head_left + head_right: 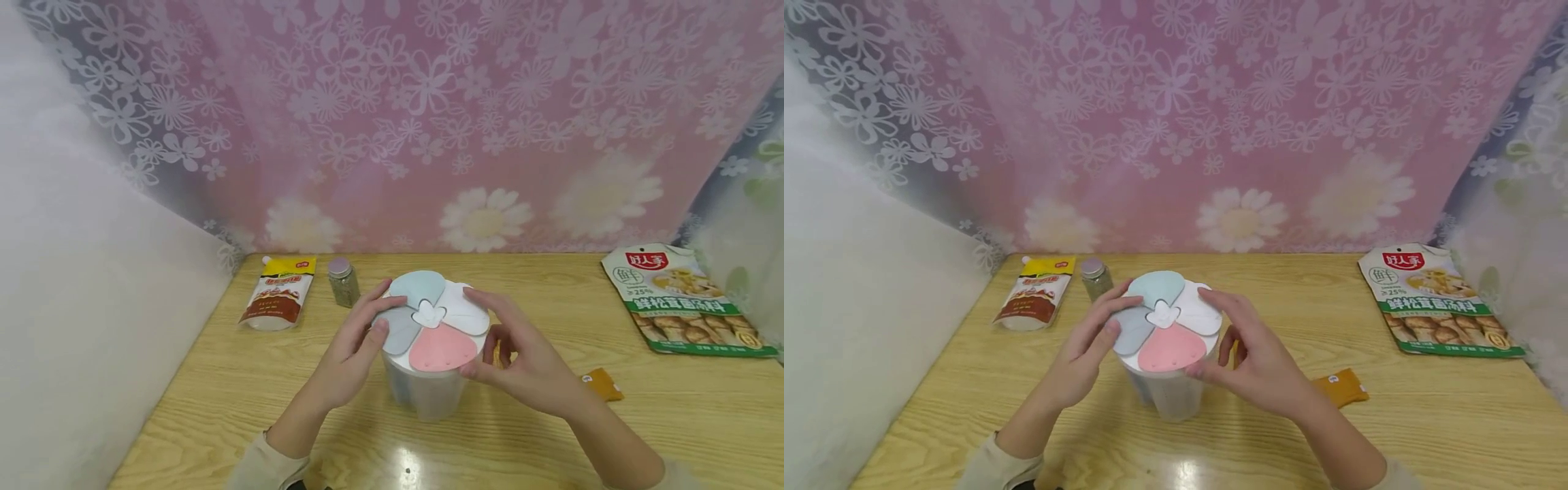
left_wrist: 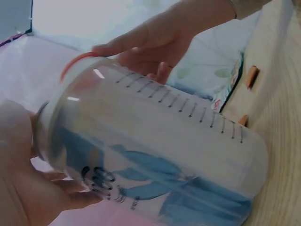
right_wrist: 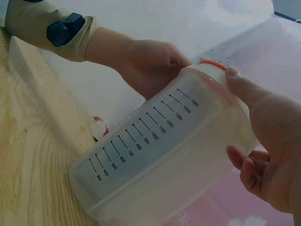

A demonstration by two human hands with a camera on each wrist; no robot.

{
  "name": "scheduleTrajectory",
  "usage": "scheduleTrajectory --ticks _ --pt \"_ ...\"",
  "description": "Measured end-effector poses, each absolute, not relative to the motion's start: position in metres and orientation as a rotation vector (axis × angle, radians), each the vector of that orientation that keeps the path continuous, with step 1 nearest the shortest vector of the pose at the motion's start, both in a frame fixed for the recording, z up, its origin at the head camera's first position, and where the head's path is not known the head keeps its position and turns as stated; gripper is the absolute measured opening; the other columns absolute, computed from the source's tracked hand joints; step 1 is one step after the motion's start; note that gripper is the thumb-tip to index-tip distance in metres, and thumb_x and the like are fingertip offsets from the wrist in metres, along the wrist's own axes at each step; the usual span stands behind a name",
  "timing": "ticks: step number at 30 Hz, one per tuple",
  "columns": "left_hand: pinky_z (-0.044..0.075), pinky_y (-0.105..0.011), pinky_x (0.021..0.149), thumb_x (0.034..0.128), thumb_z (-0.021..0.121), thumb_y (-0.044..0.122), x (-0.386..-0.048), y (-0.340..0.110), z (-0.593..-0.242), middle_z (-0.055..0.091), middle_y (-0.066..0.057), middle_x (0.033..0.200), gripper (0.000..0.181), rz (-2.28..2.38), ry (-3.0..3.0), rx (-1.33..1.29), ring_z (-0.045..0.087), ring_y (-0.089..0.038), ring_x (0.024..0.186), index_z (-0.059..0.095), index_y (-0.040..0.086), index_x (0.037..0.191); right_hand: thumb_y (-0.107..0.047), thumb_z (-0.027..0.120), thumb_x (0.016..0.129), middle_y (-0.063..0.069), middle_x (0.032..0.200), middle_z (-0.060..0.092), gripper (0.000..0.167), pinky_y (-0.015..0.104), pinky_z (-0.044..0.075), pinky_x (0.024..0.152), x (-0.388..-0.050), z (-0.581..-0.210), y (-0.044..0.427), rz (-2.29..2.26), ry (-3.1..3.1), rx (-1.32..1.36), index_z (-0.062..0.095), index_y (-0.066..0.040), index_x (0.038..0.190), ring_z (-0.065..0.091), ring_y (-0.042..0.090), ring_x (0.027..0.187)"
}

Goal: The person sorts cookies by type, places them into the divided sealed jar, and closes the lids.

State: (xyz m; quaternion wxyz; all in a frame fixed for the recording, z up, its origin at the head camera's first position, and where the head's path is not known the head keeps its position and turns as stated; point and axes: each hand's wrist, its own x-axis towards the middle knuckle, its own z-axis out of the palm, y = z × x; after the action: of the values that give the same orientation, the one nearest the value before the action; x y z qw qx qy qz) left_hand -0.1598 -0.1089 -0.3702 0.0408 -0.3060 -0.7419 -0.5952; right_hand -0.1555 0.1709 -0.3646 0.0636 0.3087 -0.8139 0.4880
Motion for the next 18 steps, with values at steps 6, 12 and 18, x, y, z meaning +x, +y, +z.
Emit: scheduleTrajectory --ticks 6,12,18 --pt "0.045 -0.035 0.107 0.0817 0.081 0.041 -0.162 -0.104 -0.380 0.023 0.000 0.164 0.071 -1.746 -2.261 -0.939 0.034 -0.026 0.146 0.047 0.021 0.140 -0.010 0.090 0.068 -0.005 0.118 0.051 0.086 0.023 0.044 0.053 -0.155 -0.364 0.167 1.422 -2.386 0.894 0.049 -0.019 0.143 0.052 0.012 0.064" --pt "0.045 -0.038 0.107 0.0672 0.091 0.026 -0.161 -0.101 -0.382 0.025 0.002 0.164 0.083 -1.703 -2.263 -0.896 0.038 -0.024 0.145 0.048 0.025 0.137 -0.006 0.090 0.067 -0.003 0.114 0.052 0.085 0.023 0.043 0.051 -0.156 -0.363 0.167 1.467 -2.349 0.907 0.051 -0.017 0.142 0.052 0.013 0.063" --pt "0.045 -0.038 0.107 0.0773 0.081 0.050 -0.162 -0.099 -0.384 0.028 -0.005 0.163 0.073 -1.683 -2.214 -0.923 0.039 -0.027 0.144 0.049 0.020 0.136 -0.003 0.087 0.071 -0.004 0.128 0.050 0.080 0.024 0.043 0.051 -0.155 -0.363 0.167 1.524 -2.353 0.895 0.051 -0.016 0.142 0.054 0.011 0.065"
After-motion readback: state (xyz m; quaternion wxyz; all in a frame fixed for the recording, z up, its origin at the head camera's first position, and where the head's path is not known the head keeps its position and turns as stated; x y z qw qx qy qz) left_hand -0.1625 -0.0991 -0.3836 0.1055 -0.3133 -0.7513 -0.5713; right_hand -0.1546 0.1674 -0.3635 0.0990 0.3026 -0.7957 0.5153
